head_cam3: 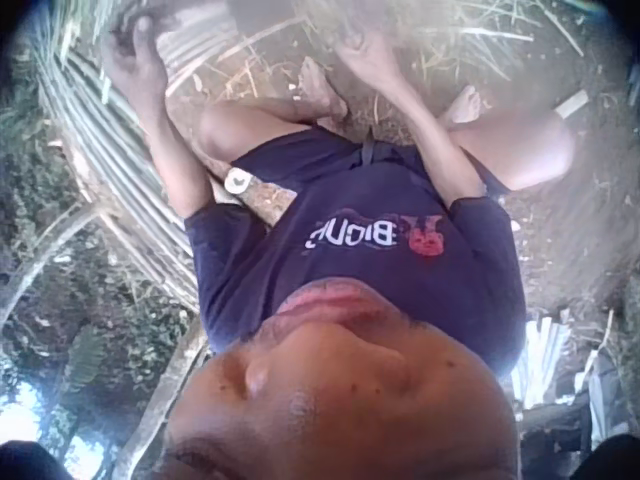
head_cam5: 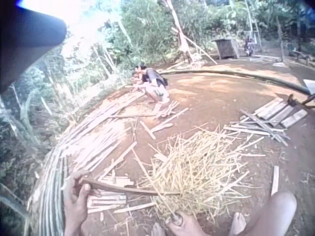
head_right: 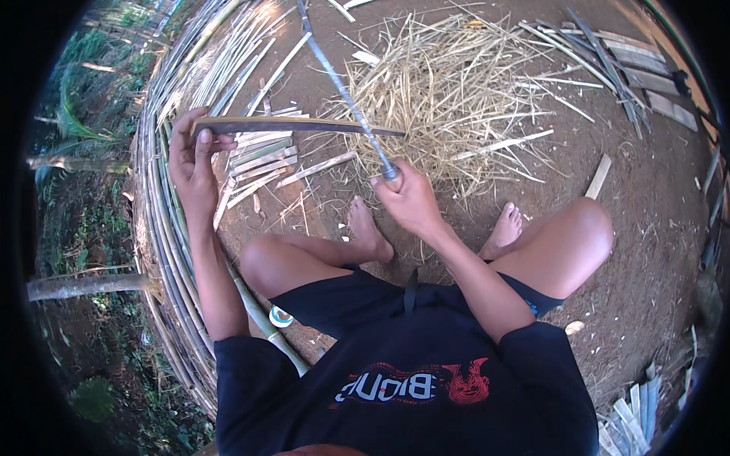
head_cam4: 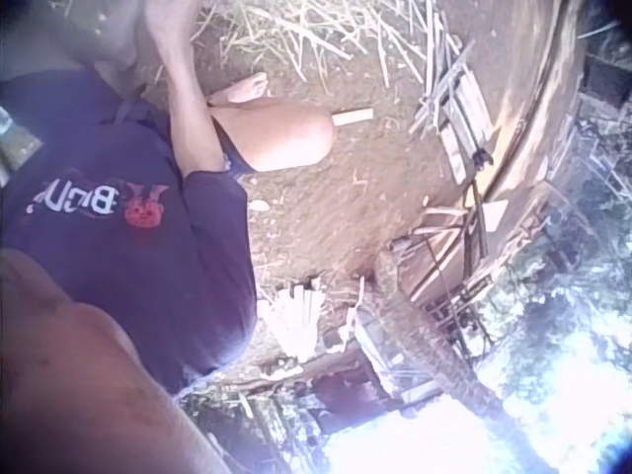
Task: The person sits on the ground and uses a machete to split long bamboo poles into thin strips. They hold the bamboo with one hand and strike it with the machete in the other, creating a pile of processed bamboo strips and shavings.
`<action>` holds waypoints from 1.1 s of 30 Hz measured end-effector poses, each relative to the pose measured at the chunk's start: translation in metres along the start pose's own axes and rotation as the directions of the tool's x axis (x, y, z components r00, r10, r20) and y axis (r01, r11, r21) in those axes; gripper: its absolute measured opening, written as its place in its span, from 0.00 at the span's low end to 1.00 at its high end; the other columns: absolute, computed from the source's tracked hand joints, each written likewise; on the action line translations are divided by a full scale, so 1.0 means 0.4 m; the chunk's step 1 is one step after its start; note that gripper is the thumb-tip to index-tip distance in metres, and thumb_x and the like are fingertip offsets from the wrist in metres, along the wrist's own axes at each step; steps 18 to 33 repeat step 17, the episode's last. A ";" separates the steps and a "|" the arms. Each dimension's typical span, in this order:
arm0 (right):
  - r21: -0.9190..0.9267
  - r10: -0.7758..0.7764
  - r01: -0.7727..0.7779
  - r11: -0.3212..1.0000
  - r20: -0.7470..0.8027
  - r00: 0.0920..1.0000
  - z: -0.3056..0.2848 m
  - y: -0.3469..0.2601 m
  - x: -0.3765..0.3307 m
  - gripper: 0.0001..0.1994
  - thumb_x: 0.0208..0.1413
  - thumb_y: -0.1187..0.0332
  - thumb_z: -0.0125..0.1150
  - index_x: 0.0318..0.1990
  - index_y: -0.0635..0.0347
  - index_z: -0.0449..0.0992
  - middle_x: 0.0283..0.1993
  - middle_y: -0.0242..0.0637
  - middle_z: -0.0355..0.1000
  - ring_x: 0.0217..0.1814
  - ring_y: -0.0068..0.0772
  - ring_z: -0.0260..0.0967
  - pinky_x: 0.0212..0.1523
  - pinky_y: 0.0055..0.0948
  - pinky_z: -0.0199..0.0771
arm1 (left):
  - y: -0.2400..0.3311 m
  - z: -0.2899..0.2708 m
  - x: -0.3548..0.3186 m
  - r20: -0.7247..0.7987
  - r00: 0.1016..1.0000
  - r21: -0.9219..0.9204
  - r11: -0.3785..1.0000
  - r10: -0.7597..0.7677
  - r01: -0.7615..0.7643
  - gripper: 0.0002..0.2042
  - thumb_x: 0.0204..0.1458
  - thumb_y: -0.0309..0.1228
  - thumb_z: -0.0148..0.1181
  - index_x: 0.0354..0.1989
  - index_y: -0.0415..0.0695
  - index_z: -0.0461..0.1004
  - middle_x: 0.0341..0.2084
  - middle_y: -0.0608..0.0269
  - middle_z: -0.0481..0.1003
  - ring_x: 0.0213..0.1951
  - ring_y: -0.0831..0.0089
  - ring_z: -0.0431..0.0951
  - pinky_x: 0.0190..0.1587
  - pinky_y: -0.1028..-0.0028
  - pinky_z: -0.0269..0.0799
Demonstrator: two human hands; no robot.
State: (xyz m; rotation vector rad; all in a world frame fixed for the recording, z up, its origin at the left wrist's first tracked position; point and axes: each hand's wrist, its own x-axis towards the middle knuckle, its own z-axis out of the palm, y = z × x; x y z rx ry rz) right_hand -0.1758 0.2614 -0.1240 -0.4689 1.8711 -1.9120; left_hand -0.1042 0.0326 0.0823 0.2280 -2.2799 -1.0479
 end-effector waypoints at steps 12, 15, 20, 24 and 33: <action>-0.253 0.047 0.017 0.967 0.244 0.969 0.059 -0.054 -0.017 0.08 0.51 0.68 0.63 0.36 0.60 0.74 0.17 0.43 0.67 0.17 0.40 0.66 0.23 0.36 0.65 | -0.012 -0.016 -0.139 0.029 0.999 0.039 0.999 0.029 -0.030 0.09 0.63 0.22 0.47 0.46 0.30 0.68 0.38 0.49 0.75 0.35 0.70 0.79 0.39 0.74 0.77; -0.256 -0.061 0.138 0.957 0.286 0.956 0.068 -0.113 -0.054 0.09 0.51 0.68 0.62 0.39 0.59 0.76 0.18 0.45 0.69 0.19 0.40 0.71 0.25 0.37 0.69 | -0.025 -0.022 -0.166 0.018 0.998 0.033 0.997 0.063 -0.064 0.09 0.62 0.23 0.49 0.47 0.30 0.67 0.39 0.46 0.76 0.33 0.69 0.80 0.38 0.74 0.77; -0.307 -0.169 0.261 0.915 0.294 0.941 0.077 -0.133 -0.048 0.13 0.51 0.67 0.63 0.44 0.60 0.77 0.22 0.51 0.71 0.25 0.41 0.77 0.26 0.37 0.71 | -0.023 -0.021 -0.168 0.030 0.996 0.056 0.995 0.081 -0.083 0.10 0.62 0.25 0.49 0.48 0.31 0.68 0.39 0.45 0.76 0.36 0.67 0.80 0.40 0.73 0.78; -0.307 -0.169 0.261 0.915 0.294 0.941 0.077 -0.133 -0.048 0.13 0.51 0.67 0.63 0.44 0.60 0.77 0.22 0.51 0.71 0.25 0.41 0.77 0.26 0.37 0.71 | -0.023 -0.021 -0.168 0.030 0.996 0.056 0.995 0.081 -0.083 0.10 0.62 0.25 0.49 0.48 0.31 0.68 0.39 0.45 0.76 0.36 0.67 0.80 0.40 0.73 0.78; -0.307 -0.169 0.261 0.915 0.294 0.941 0.077 -0.133 -0.048 0.13 0.51 0.67 0.63 0.44 0.60 0.77 0.22 0.51 0.71 0.25 0.41 0.77 0.26 0.37 0.71 | -0.023 -0.021 -0.168 0.030 0.996 0.056 0.995 0.081 -0.083 0.10 0.62 0.25 0.49 0.48 0.31 0.68 0.39 0.45 0.76 0.36 0.67 0.80 0.40 0.73 0.78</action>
